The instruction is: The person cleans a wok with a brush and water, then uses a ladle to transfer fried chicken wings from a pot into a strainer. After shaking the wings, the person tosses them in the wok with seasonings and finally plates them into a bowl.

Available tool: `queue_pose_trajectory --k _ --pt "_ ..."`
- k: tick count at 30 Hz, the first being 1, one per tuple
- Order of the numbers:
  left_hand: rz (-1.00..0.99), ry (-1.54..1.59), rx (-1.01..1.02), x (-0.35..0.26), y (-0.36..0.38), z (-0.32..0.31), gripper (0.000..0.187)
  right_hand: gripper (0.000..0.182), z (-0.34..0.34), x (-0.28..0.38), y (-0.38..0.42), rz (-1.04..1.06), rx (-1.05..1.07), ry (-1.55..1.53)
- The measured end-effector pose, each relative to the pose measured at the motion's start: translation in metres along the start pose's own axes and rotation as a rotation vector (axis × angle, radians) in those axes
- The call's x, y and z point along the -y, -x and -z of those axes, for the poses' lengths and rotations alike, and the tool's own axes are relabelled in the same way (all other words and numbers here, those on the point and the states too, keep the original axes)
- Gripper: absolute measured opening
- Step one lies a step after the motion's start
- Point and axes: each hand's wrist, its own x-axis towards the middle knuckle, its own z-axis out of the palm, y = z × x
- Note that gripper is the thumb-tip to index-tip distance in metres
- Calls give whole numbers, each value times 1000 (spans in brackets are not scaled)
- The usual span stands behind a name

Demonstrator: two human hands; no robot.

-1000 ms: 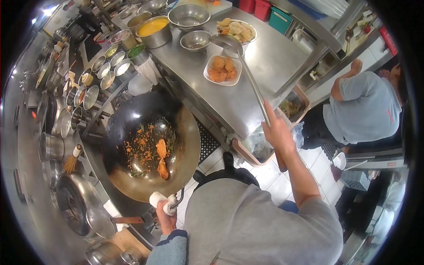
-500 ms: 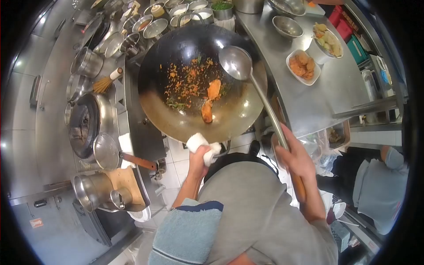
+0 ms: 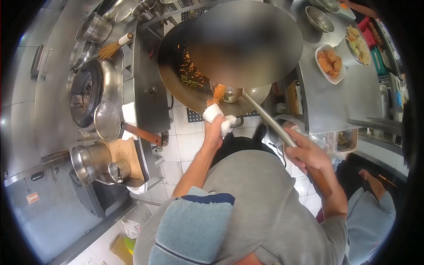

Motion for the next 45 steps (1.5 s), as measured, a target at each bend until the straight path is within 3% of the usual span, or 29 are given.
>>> queue_pose_trajectory --k 3,6,10,17,18,20,21,25,29,33,45 --pt "-11 -11 1 10 -7 6 21 66 5 -2 -22 -63 39 -248" --pt "6 5 -20 15 -3 5 20 65 -4 -7 -36 -102 75 -179" --pt "-2 94 -81 18 -4 5 10 59 7 -20 -40 -113 190 -330" --pt "129 110 -136 3 32 28 9 39 38 -36 -25 -62 249 -754" --pt "155 127 -71 7 35 45 8 55 36 -29 -8 -4 185 -687" --pt "143 108 -164 -4 52 44 8 57 43 -34 23 118 140 -797" --pt "132 103 -100 -6 56 55 9 58 45 -30 42 174 110 -800" --pt "84 21 -90 -29 63 42 12 61 45 -15 100 424 -327 -513" --pt "32 -117 5 -38 49 50 18 68 43 -31 101 442 -761 -67" --pt "73 -81 43 -52 40 52 22 68 38 -38 78 402 -973 22" --pt "105 -22 32 -62 42 38 24 69 31 -28 77 350 -1024 69"
